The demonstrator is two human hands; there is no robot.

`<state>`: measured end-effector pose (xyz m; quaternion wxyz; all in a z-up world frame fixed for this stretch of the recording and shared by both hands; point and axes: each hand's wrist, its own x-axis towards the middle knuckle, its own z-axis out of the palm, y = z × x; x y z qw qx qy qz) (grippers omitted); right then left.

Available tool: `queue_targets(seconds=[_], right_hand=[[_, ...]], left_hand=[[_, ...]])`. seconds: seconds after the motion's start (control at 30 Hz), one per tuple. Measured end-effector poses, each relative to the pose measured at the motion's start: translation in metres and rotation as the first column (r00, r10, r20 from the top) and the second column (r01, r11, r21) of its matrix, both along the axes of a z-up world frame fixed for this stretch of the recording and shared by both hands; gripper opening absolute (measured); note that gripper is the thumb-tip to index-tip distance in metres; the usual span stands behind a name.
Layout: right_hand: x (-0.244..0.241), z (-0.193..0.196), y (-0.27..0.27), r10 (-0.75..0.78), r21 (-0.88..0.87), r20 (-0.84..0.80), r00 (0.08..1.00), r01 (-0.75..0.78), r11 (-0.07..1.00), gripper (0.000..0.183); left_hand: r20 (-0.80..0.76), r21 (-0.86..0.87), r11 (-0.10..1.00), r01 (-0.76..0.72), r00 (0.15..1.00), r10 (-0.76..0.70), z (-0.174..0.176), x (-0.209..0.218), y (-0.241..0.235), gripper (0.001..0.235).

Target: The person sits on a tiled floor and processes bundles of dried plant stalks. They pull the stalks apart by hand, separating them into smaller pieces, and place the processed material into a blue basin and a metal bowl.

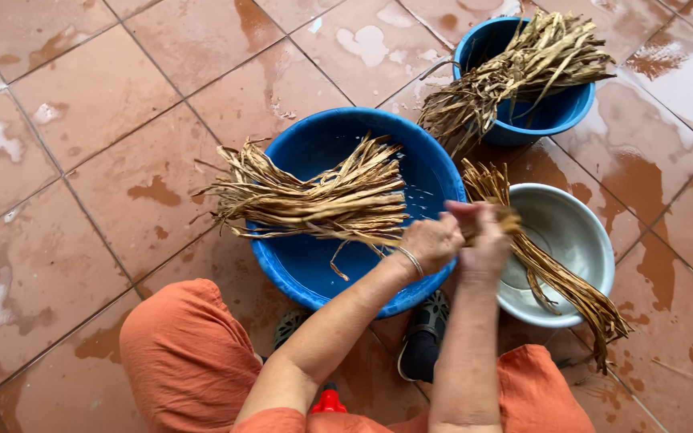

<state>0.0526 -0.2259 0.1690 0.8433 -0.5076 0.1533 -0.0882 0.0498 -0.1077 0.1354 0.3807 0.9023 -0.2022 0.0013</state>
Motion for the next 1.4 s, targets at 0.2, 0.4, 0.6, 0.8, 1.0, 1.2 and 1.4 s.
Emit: queue_targets(seconds=[0.2,0.4,0.6,0.8,1.0,1.2,1.4], right_hand=[[0.039,-0.001,-0.058,-0.117,0.308,0.018,0.993,0.106,0.945,0.019],[0.073,0.014,-0.116,-0.354,0.274,0.006,0.935,0.339,0.9,0.021],[0.08,0.038,-0.114,-0.327,0.212,0.151,0.933,0.293,0.932,0.017],[0.071,-0.036,-0.026,-0.352,-0.248,0.312,0.883,0.433,0.867,0.016],[0.011,-0.204,0.071,0.074,-0.786,0.103,0.992,0.035,0.617,0.018],[-0.02,-0.29,0.102,0.467,-0.293,-0.482,0.742,-0.638,0.712,0.013],[0.007,-0.285,0.073,0.204,-0.216,-0.487,0.849,-0.343,0.914,0.014]], left_hand=[[0.301,-0.245,0.969,0.037,0.953,0.04,-0.011,-0.021,-0.002,0.016],[0.236,-0.136,0.988,0.07,0.971,-0.036,-0.058,-0.047,0.067,0.014],[0.235,-0.088,0.996,-0.015,0.971,0.035,-0.108,-0.058,0.123,0.01],[-0.012,0.347,0.908,-0.234,0.967,0.253,-0.18,-0.043,0.169,0.013],[-0.481,0.816,0.494,0.3,0.826,0.294,-0.212,-0.021,0.177,0.037],[-0.058,0.577,0.801,-0.159,0.97,0.234,-0.224,0.049,0.163,0.024],[0.236,0.572,0.734,-0.367,0.93,0.281,-0.25,0.092,0.143,0.018]])
